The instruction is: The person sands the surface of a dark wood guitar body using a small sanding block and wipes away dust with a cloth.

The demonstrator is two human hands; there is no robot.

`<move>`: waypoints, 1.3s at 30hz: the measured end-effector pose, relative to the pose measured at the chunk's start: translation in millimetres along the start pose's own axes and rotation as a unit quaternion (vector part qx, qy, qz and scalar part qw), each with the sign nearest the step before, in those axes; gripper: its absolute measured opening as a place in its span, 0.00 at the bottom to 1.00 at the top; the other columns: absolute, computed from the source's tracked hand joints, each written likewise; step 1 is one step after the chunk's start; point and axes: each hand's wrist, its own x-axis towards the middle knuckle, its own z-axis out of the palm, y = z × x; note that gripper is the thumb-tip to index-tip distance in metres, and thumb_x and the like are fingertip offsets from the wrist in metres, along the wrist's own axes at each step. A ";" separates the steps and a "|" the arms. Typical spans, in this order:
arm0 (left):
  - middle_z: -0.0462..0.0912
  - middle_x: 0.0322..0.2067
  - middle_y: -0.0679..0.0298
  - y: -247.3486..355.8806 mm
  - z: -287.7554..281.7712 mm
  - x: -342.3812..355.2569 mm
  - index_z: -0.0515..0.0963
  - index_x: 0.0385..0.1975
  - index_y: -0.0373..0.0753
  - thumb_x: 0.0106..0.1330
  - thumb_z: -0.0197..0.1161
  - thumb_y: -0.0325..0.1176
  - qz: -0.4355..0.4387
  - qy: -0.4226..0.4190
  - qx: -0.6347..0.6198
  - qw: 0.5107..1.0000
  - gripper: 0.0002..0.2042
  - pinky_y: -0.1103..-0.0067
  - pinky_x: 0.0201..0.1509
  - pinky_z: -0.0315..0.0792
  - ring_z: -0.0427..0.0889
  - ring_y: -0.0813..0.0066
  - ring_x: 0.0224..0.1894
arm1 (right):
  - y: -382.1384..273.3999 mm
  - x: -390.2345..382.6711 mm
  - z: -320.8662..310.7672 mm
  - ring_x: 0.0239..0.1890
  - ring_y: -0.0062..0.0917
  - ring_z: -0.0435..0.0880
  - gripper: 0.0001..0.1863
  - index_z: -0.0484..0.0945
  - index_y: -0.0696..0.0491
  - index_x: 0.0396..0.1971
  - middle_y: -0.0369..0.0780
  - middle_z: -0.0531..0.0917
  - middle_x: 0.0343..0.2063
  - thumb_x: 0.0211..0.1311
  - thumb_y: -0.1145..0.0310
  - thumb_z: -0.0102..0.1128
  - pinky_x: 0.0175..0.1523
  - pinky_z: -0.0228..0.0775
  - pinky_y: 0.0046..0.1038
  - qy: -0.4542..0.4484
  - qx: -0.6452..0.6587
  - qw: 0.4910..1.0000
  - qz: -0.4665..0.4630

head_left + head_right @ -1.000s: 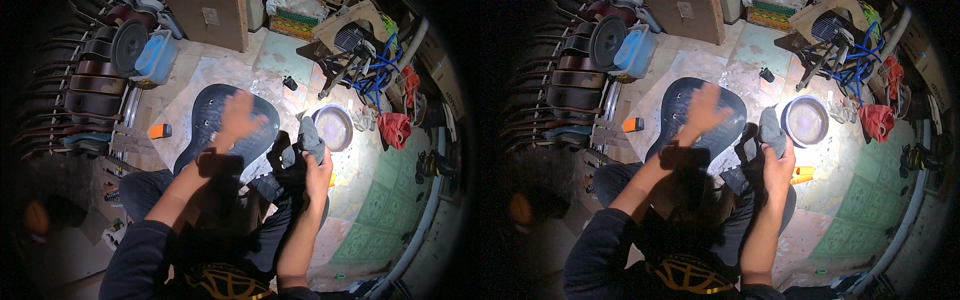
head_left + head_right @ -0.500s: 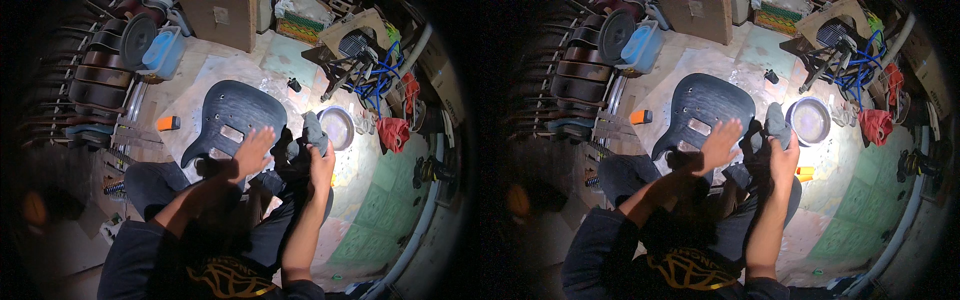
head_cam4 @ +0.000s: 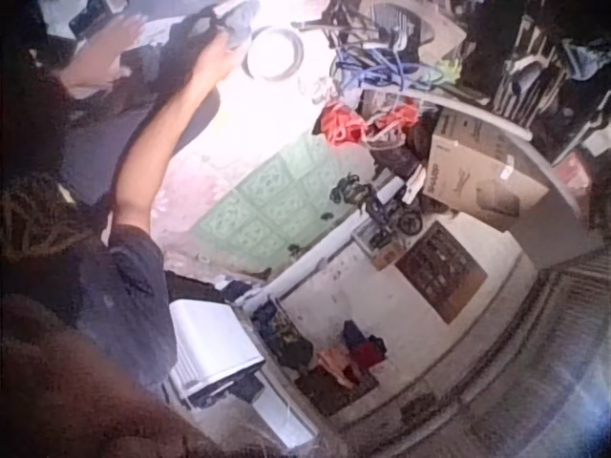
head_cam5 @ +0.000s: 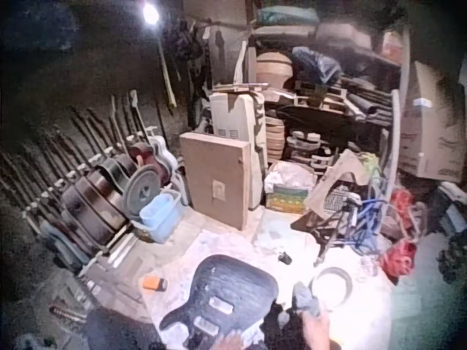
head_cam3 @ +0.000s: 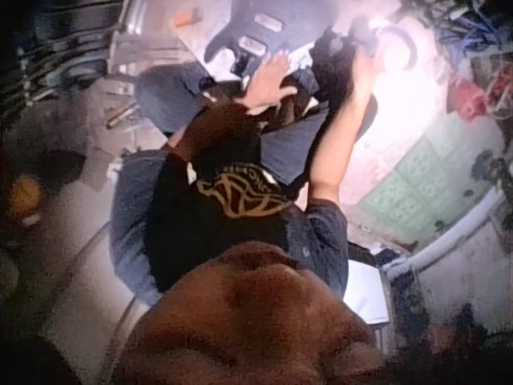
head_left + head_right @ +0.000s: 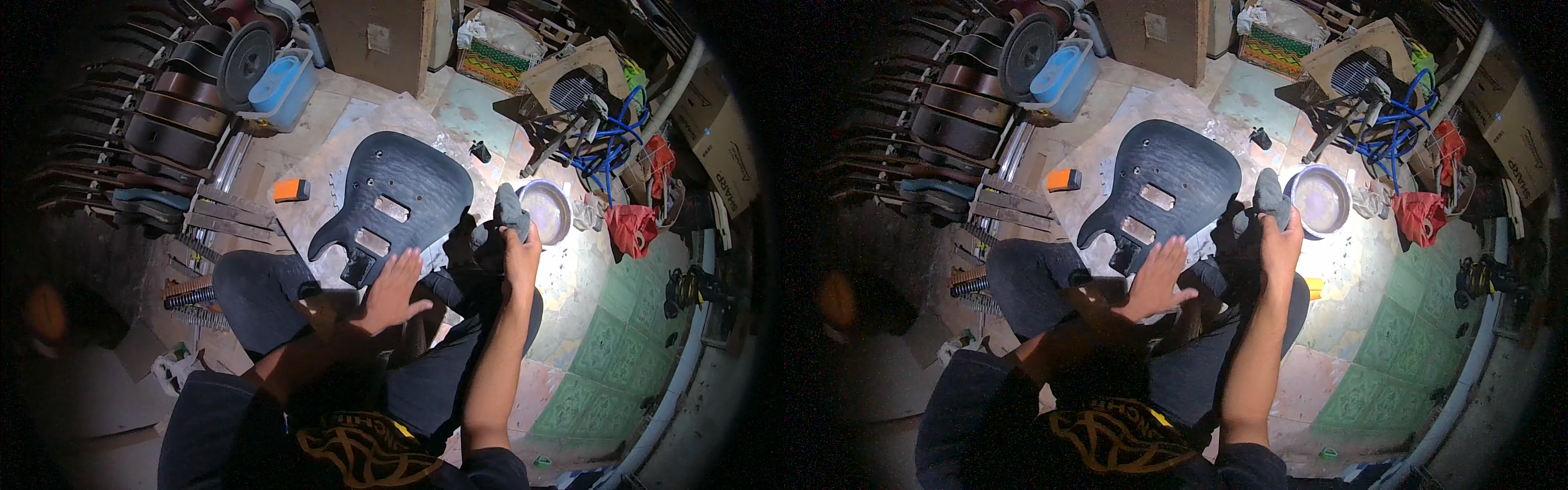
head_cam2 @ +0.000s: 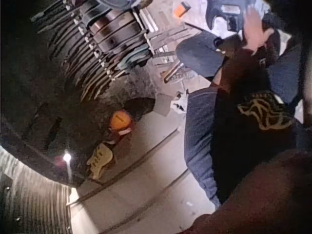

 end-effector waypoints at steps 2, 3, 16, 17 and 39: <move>0.55 0.74 0.47 -11.0 0.4 33.6 0.58 0.71 0.29 0.65 0.53 0.67 0.003 0.013 0.020 1.000 0.47 0.58 0.78 0.47 0.51 0.54 0.78 | 0.2 1.2 0.5 0.43 0.27 0.81 0.19 0.77 0.61 0.49 0.41 0.84 0.40 0.57 0.74 0.62 0.53 0.71 0.28 -0.010 0.002 1.000 -0.004; 0.55 0.74 0.47 -13.2 -1.9 41.0 0.58 0.72 0.28 0.64 0.53 0.67 0.006 0.024 0.040 0.999 0.48 0.57 0.78 0.48 0.50 0.53 0.78 | -2.7 1.2 2.3 0.43 0.27 0.81 0.19 0.77 0.61 0.50 0.41 0.84 0.40 0.57 0.74 0.61 0.53 0.71 0.28 -0.020 0.004 1.000 -0.007; 0.57 0.74 0.46 2.0 -12.5 -24.7 0.59 0.71 0.29 0.63 0.53 0.69 -0.007 -0.014 -0.007 1.000 0.50 0.55 0.78 0.45 0.52 0.52 0.77 | 10.6 3.9 -7.6 0.46 0.28 0.81 0.23 0.76 0.62 0.53 0.43 0.83 0.43 0.57 0.73 0.62 0.55 0.70 0.28 -0.023 -0.012 1.000 0.011; 0.57 0.74 0.46 1.1 -11.8 -16.9 0.59 0.71 0.29 0.63 0.54 0.69 -0.010 -0.006 -0.019 1.000 0.49 0.55 0.78 0.45 0.52 0.52 0.77 | 12.2 5.2 -8.9 0.45 0.28 0.81 0.22 0.76 0.63 0.53 0.43 0.83 0.43 0.57 0.73 0.62 0.55 0.70 0.29 -0.014 -0.030 0.999 -0.008; 0.59 0.74 0.54 -64.8 12.8 241.0 0.60 0.73 0.38 0.73 0.51 0.54 0.011 0.035 0.070 0.997 0.35 0.54 0.77 0.48 0.54 0.56 0.77 | -22.7 1.2 -7.6 0.44 0.23 0.80 0.21 0.75 0.61 0.53 0.41 0.83 0.41 0.59 0.77 0.61 0.54 0.71 0.26 -0.025 0.052 0.998 0.037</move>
